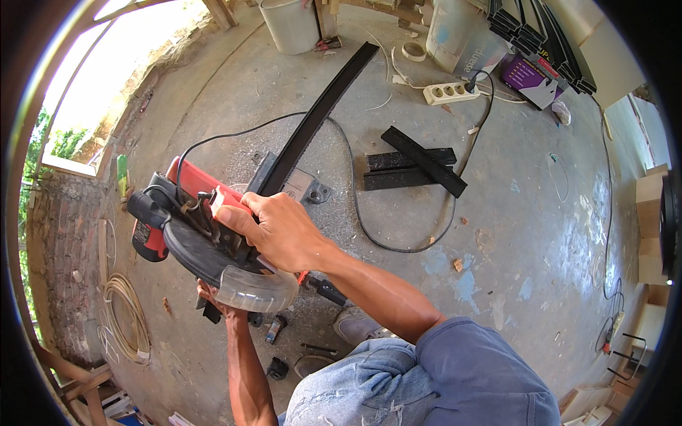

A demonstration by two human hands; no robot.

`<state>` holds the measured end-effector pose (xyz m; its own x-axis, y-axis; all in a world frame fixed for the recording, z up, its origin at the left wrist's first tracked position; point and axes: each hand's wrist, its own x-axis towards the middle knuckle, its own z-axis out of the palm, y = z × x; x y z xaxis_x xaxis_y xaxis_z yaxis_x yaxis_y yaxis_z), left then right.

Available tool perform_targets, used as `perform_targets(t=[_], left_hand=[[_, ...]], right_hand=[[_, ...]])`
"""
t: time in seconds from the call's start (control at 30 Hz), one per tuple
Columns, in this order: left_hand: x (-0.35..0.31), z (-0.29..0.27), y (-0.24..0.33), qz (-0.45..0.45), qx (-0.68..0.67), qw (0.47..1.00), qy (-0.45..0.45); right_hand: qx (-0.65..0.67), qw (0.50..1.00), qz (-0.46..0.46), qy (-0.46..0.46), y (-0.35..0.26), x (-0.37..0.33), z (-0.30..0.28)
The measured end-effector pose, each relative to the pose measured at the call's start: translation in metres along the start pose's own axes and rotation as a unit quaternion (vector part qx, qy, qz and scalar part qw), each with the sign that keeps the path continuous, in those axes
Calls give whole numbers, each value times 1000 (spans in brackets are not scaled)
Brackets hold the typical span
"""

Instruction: The person measures a length of black metal trim using a tape measure, marks it with a pencil, and cuts it using a miter saw.

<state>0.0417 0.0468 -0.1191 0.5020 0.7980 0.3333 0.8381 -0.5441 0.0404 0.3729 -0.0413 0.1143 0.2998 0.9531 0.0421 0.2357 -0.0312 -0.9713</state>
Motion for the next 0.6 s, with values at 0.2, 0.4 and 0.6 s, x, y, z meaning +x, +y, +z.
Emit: perform_targets(t=[0.2, 0.4, 0.6], left_hand=[[-3, 5, -18, -34, -43, 998, 5], [12, -23, 14, -33, -51, 998, 5], [2, -5, 1, -33, -39, 999, -15]], right_hand=[[0, 1000, -2, -4, -8, 0, 2], [2, 999, -27, 18, -6, 2, 2], [4, 1000, -5, -15, -10, 0, -3]])
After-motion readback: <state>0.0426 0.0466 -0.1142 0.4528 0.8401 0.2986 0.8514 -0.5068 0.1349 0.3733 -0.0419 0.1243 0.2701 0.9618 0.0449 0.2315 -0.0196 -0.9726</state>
